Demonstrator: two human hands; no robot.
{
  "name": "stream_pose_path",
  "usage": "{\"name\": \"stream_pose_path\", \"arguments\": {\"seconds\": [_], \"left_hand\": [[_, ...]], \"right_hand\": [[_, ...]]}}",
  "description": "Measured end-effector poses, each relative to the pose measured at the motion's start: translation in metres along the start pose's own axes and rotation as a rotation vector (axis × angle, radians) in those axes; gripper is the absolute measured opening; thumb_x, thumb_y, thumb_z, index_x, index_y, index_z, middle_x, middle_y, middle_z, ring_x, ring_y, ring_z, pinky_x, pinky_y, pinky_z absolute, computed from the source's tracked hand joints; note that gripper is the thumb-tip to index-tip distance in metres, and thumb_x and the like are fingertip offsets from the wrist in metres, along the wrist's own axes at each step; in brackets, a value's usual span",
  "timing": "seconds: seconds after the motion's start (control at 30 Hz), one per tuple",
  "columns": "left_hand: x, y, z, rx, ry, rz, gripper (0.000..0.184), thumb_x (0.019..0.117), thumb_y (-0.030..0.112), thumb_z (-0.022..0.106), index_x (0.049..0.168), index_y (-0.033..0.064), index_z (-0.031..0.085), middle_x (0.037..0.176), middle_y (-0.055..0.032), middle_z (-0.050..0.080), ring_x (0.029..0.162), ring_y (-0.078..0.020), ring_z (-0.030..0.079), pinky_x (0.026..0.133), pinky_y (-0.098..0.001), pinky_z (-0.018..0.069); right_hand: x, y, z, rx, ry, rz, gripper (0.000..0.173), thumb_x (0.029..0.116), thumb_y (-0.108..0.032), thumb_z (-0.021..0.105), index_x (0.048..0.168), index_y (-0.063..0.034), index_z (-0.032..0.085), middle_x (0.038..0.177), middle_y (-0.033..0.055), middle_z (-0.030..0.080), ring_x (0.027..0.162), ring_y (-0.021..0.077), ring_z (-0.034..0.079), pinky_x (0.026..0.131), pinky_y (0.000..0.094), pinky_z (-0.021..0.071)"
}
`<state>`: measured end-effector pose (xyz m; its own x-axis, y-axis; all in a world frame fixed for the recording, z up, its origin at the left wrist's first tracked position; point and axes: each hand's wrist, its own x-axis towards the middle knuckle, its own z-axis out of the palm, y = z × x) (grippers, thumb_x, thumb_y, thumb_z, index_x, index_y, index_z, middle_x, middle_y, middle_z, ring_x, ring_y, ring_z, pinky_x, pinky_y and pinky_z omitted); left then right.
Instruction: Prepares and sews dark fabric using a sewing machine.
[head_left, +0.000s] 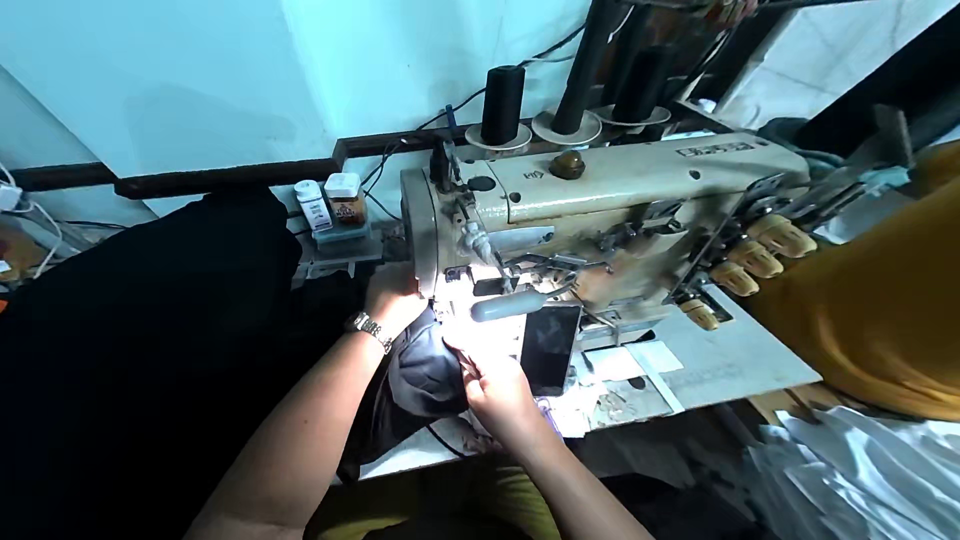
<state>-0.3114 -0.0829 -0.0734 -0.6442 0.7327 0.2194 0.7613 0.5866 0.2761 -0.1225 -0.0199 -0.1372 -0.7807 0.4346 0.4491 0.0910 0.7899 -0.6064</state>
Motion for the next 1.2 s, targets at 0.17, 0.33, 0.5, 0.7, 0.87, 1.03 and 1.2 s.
{"name": "stream_pose_path", "arguments": {"seconds": [0.17,0.33,0.5,0.7,0.87,1.03,1.2], "left_hand": [[0.011,-0.01,0.012,-0.051,0.027,0.055,0.03,0.0914,0.029,0.074,0.11,0.0044,0.072,0.105,-0.018,0.073,0.104,-0.0352,0.069,0.089,-0.0585,0.0527],[0.009,-0.009,0.007,-0.031,-0.003,0.093,0.028,0.0913,0.026,0.074,0.106,0.0027,0.073,0.102,-0.0187,0.073,0.102,-0.0361,0.069,0.089,-0.0593,0.0517],[0.011,-0.011,0.01,-0.029,-0.016,0.075,0.031,0.0914,0.027,0.074,0.112,0.0043,0.072,0.109,-0.0175,0.072,0.107,-0.0341,0.068,0.093,-0.0581,0.0511],[0.01,-0.011,0.011,-0.019,0.009,0.085,0.028,0.0911,0.025,0.074,0.11,0.0041,0.072,0.105,-0.0173,0.073,0.105,-0.0346,0.069,0.089,-0.0578,0.0523],[0.007,-0.006,0.005,-0.021,0.015,0.073,0.03,0.0916,0.026,0.074,0.111,0.0027,0.072,0.108,-0.0191,0.072,0.108,-0.0355,0.068,0.093,-0.0578,0.0502],[0.007,-0.006,0.005,-0.044,-0.009,0.045,0.03,0.0916,0.025,0.074,0.111,0.0025,0.072,0.109,-0.0191,0.072,0.109,-0.0356,0.068,0.094,-0.0581,0.0505],[0.009,-0.01,0.011,-0.043,0.01,0.065,0.026,0.0909,0.025,0.074,0.107,0.0047,0.073,0.105,-0.0167,0.073,0.106,-0.0342,0.069,0.092,-0.0576,0.0514]], "right_hand": [[0.002,-0.01,-0.001,-0.068,-0.009,-0.008,0.036,0.0917,-0.008,0.059,0.123,-0.0114,0.075,0.108,0.007,0.077,0.101,0.0234,0.074,0.088,0.0447,0.0595],[-0.01,-0.01,-0.001,-0.072,0.038,-0.062,0.036,0.0895,-0.008,0.059,0.121,-0.0103,0.076,0.101,0.006,0.078,0.091,0.0203,0.075,0.08,0.0399,0.0616],[-0.006,-0.007,0.003,-0.069,0.048,-0.047,0.036,0.0904,-0.008,0.057,0.121,-0.0111,0.076,0.102,0.0052,0.078,0.092,0.0192,0.075,0.081,0.0391,0.0615],[-0.006,-0.006,0.005,-0.055,0.044,-0.026,0.036,0.0905,-0.007,0.057,0.121,-0.0116,0.076,0.102,0.0056,0.078,0.092,0.0194,0.075,0.08,0.0396,0.0618],[-0.006,-0.007,0.005,-0.057,0.03,-0.006,0.036,0.0915,-0.007,0.057,0.123,-0.0118,0.075,0.104,0.006,0.078,0.094,0.0204,0.075,0.081,0.041,0.0616],[-0.006,-0.003,0.006,-0.03,0.052,-0.027,0.036,0.0911,-0.008,0.057,0.121,-0.0123,0.076,0.103,0.0049,0.078,0.094,0.0191,0.075,0.081,0.0409,0.0616],[-0.007,-0.002,0.002,-0.045,0.045,-0.022,0.037,0.0902,-0.008,0.056,0.121,-0.0134,0.076,0.1,0.0049,0.078,0.089,0.0187,0.075,0.078,0.0403,0.0617]]}}
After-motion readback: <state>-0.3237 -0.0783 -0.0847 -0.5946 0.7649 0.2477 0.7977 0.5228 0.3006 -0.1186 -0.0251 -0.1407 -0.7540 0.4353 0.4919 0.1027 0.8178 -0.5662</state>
